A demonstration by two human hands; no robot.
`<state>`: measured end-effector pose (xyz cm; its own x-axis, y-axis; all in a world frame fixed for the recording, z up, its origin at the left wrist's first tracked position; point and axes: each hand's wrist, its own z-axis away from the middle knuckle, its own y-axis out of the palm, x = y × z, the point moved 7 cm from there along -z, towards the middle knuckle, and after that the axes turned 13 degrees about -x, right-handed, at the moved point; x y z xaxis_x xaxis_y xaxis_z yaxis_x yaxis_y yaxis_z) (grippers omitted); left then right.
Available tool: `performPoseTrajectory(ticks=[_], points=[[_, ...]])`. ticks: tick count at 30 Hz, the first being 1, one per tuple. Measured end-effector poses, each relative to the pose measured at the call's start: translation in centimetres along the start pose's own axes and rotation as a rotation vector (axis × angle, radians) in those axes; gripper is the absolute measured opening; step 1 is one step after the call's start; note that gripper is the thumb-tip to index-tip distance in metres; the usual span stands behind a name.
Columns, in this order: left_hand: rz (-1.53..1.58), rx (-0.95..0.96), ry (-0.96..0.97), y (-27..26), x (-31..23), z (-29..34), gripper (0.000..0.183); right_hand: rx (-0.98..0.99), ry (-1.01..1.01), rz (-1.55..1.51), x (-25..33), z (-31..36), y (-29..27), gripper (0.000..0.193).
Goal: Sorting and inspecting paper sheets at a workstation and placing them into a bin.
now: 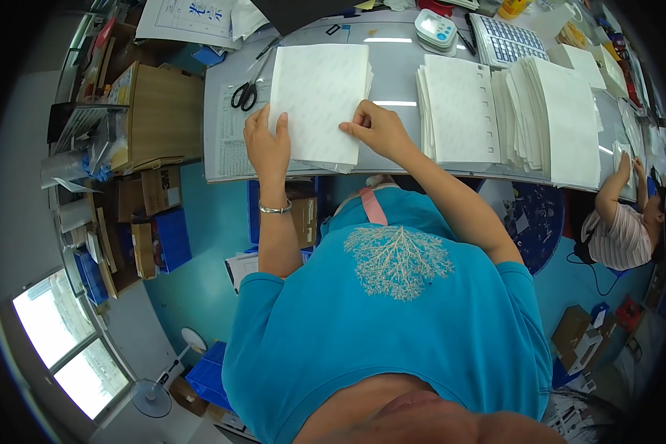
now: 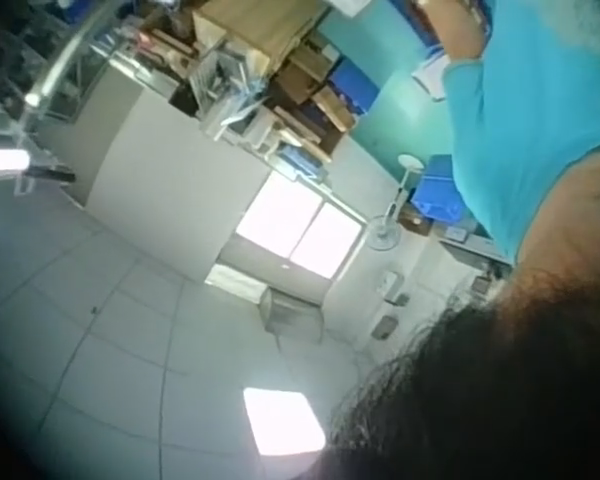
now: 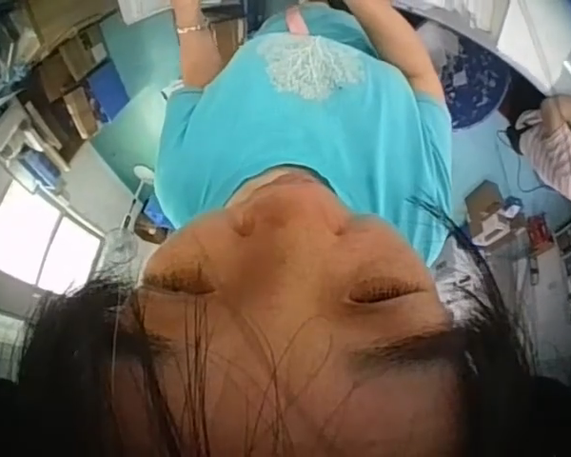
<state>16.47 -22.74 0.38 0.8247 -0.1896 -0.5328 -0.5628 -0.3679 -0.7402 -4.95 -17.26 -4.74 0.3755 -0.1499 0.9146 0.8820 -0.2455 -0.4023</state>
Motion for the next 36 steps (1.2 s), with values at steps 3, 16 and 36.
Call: performPoseTrajectory(ticks=[3, 16, 36], points=[[0.013, -0.009, 0.013, -0.3, 0.4, -0.3, 0.039, -0.005, -0.007, -0.024, 0.2, 0.1, -0.1, 0.037], [0.208, -0.025, -0.148, 1.0, 3.7, -2.9, 0.028, -0.008, -0.008, -0.035, -0.1, 0.2, -0.1, 0.036], [1.038, 0.531, -0.348, 3.4, -14.2, 9.4, 0.013, -0.353, 0.07, -0.923, -4.3, 7.1, -20.3, 0.057]])
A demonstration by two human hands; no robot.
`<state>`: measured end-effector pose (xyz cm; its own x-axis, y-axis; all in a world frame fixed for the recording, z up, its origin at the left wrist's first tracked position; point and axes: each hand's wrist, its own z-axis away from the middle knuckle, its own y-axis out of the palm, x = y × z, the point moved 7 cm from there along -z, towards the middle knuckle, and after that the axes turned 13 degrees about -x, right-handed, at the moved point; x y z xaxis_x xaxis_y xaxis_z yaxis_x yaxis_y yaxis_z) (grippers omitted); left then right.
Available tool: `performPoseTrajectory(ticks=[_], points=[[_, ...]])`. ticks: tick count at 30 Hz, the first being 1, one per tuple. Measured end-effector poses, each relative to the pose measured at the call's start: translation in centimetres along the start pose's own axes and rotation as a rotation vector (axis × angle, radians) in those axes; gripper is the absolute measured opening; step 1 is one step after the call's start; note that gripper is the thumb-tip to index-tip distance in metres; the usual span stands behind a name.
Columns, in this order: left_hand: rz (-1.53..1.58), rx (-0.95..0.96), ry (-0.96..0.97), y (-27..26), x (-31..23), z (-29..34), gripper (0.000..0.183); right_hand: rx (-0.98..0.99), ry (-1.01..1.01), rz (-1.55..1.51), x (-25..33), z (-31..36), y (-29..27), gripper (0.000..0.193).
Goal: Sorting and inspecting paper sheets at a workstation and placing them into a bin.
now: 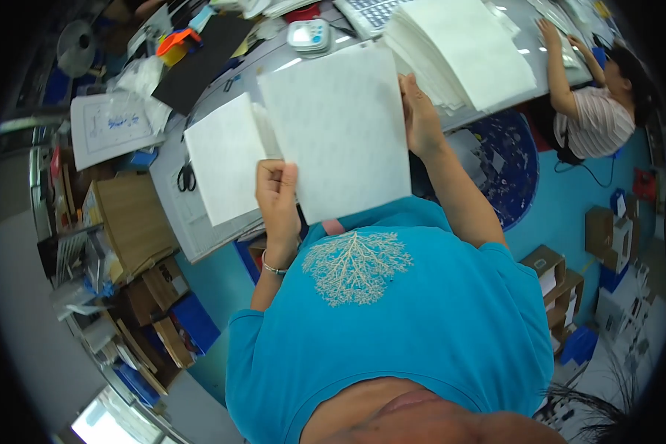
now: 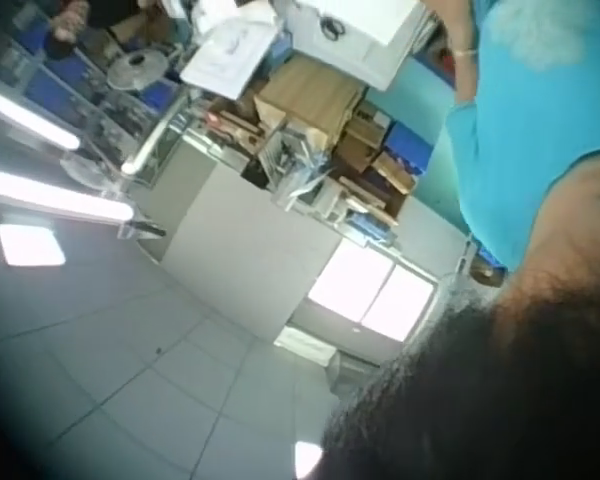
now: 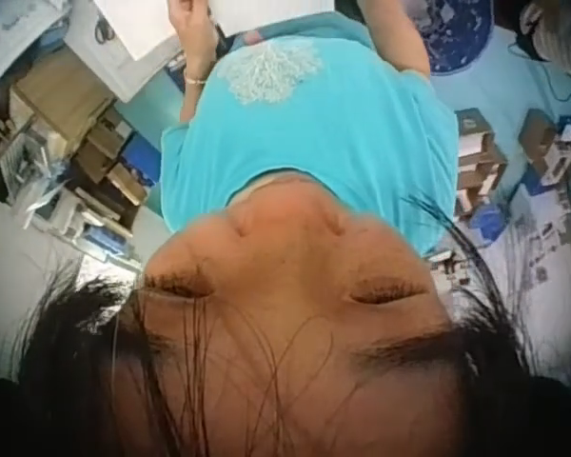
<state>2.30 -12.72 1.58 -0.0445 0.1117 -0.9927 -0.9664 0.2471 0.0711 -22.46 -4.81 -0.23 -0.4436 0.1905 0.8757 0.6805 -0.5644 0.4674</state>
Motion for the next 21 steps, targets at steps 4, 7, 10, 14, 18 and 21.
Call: performPoseTrajectory(ticks=[4, 7, 10, 14, 18, 21], points=[[0.24, 0.265, -0.415, 7.4, 3.6, 3.0, 0.018, -0.338, 0.078, 0.008, 1.2, 5.5, -6.5, 0.059], [0.166, 0.379, -0.398, 12.7, 3.5, 3.8, 0.03, -0.487, 0.005, -0.078, 3.2, 8.6, -9.6, 0.059], [-0.056, 0.615, -0.497, 16.0, 6.0, 5.2, 0.036, -0.431, -0.081, -0.322, 6.3, 9.1, -12.1, 0.058], [-0.03, 0.777, -0.559, 20.1, 6.9, 7.3, 0.038, -0.444, -0.148, -0.326, 8.3, 10.3, -16.4, 0.053], [-0.129, 0.772, -0.517, 24.1, 5.9, 9.5, 0.042, -0.549, -0.216, -0.295, 8.7, 13.1, -19.7, 0.049], [-0.221, 0.904, -0.42, 26.3, 5.8, 10.8, 0.042, -0.655, -0.224, -0.056, 11.6, 15.4, -22.0, 0.039]])
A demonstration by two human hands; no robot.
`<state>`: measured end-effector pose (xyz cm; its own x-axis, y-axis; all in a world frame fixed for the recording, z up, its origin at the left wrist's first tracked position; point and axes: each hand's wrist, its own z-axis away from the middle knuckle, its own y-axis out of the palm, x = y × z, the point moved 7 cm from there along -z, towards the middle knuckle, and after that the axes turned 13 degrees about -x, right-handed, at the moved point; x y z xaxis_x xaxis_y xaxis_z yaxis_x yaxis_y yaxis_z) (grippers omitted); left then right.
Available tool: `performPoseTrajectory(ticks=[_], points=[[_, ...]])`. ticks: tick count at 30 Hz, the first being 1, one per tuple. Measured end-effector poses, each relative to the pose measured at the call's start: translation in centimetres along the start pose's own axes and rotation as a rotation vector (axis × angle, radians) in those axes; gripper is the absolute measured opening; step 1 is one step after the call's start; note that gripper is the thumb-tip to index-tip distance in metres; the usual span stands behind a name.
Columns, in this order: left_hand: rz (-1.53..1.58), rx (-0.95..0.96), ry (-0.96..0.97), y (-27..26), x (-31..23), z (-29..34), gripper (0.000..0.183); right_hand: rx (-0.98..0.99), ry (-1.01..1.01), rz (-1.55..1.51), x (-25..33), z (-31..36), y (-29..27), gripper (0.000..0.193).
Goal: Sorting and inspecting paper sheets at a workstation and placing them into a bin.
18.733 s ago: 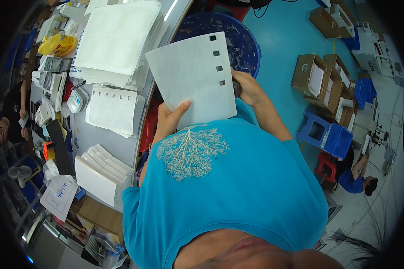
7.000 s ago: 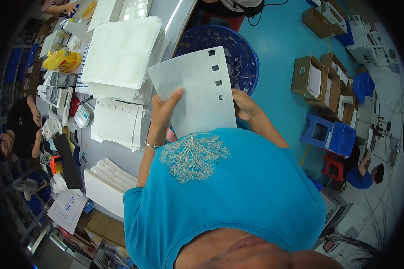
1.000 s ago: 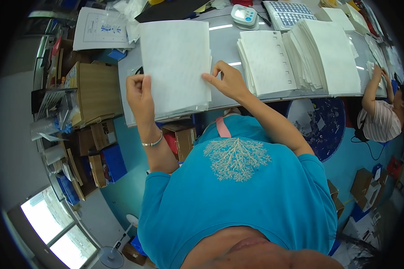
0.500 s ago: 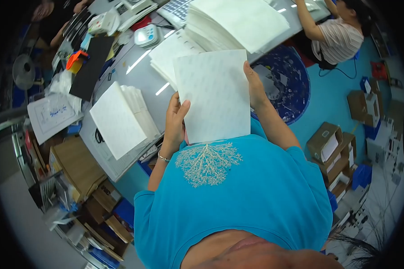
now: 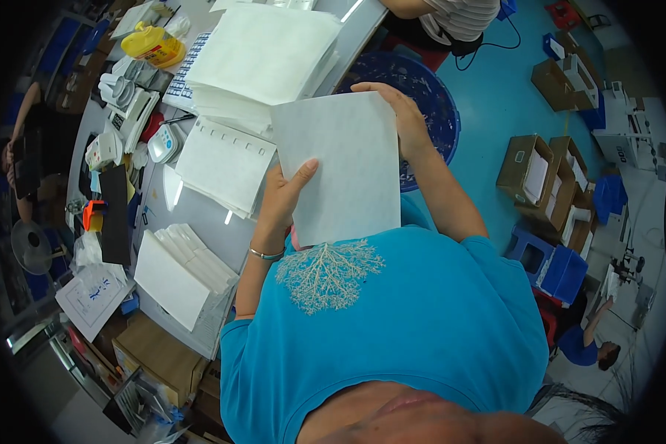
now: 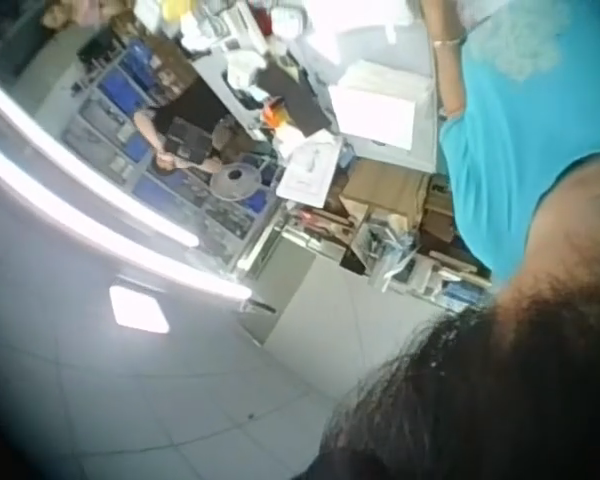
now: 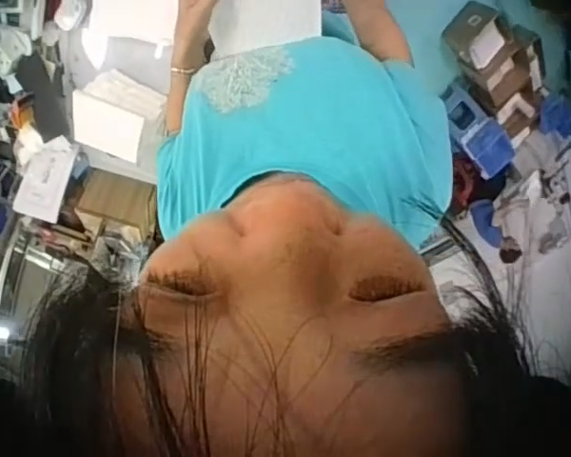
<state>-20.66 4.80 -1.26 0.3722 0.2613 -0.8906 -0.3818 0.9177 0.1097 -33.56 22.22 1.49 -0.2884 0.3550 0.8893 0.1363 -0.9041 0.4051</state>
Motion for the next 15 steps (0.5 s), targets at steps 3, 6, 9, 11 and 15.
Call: performPoseTrajectory(ticks=[3, 6, 9, 11, 15], points=[[-0.107, 0.034, 0.122, 2.2, -1.6, 0.4, 0.041, 0.08, -0.014, 0.449, 2.5, -0.5, -3.5, 0.029], [-0.177, 0.018, 0.278, 4.4, -3.2, 0.6, 0.037, 0.114, -0.236, 0.568, 5.6, -1.1, -4.6, 0.023], [-0.284, 0.032, 0.525, 6.2, -4.4, 1.1, 0.037, 0.125, -0.293, 0.661, 6.6, -1.1, -5.8, 0.024], [-0.458, 0.053, 0.622, 7.4, -5.3, 2.1, 0.036, 0.08, -0.276, 0.745, 6.4, -1.3, -6.8, 0.023], [-0.55, 0.057, 0.767, 8.6, -5.8, 2.2, 0.036, 0.018, -0.21, 0.741, 6.2, -0.8, -8.1, 0.023]])
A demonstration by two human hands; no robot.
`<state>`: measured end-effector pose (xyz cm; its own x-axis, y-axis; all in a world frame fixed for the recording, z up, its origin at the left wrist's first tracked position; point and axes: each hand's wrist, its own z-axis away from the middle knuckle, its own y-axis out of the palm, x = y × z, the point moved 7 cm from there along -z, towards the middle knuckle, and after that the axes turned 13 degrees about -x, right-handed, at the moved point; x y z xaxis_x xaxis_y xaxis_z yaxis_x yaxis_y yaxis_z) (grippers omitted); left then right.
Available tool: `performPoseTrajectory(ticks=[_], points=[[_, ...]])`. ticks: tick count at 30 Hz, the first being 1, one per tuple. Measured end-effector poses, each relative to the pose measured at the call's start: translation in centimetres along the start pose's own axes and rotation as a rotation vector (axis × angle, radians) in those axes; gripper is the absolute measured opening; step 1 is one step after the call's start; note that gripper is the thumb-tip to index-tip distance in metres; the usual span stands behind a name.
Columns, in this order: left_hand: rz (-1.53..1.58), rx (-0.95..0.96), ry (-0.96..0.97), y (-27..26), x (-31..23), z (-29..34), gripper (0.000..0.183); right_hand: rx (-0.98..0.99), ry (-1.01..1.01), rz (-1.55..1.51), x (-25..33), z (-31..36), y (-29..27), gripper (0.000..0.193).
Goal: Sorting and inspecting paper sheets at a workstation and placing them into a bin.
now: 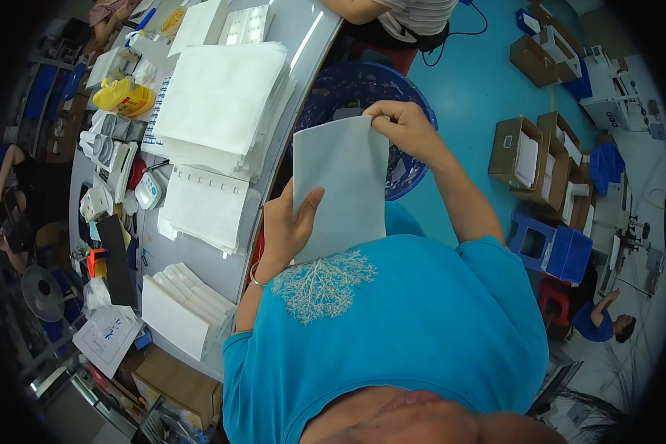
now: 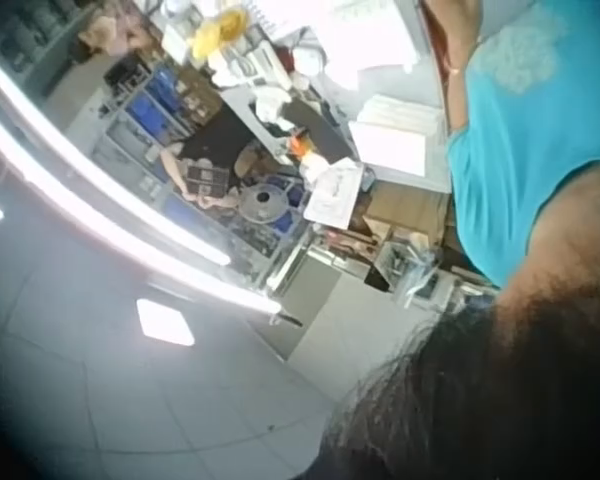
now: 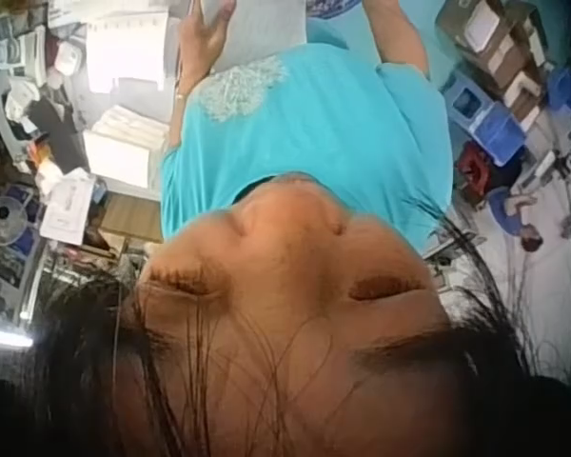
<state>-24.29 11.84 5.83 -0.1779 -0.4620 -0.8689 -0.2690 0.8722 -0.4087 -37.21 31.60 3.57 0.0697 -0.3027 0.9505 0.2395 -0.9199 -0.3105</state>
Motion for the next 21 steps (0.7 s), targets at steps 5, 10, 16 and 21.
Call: performPoseTrajectory(ticks=[5, 10, 16, 21], points=[[0.386, -0.024, -0.403, 0.9, 4.3, 0.5, 0.038, 0.191, 0.271, -0.536, -1.3, 1.3, -0.7, 0.028], [0.449, 0.011, -0.522, 2.1, 6.2, 1.2, 0.042, 0.148, 0.473, -1.073, -5.9, 1.8, 1.3, 0.028], [0.384, -0.002, -0.544, 2.4, 6.1, 1.4, 0.043, 0.094, 0.61, -0.649, -6.1, 1.9, 0.7, 0.019], [0.407, -0.02, -0.575, 3.5, 6.3, 0.9, 0.043, -0.027, 0.704, -0.753, -8.2, 3.7, 0.9, 0.014]])
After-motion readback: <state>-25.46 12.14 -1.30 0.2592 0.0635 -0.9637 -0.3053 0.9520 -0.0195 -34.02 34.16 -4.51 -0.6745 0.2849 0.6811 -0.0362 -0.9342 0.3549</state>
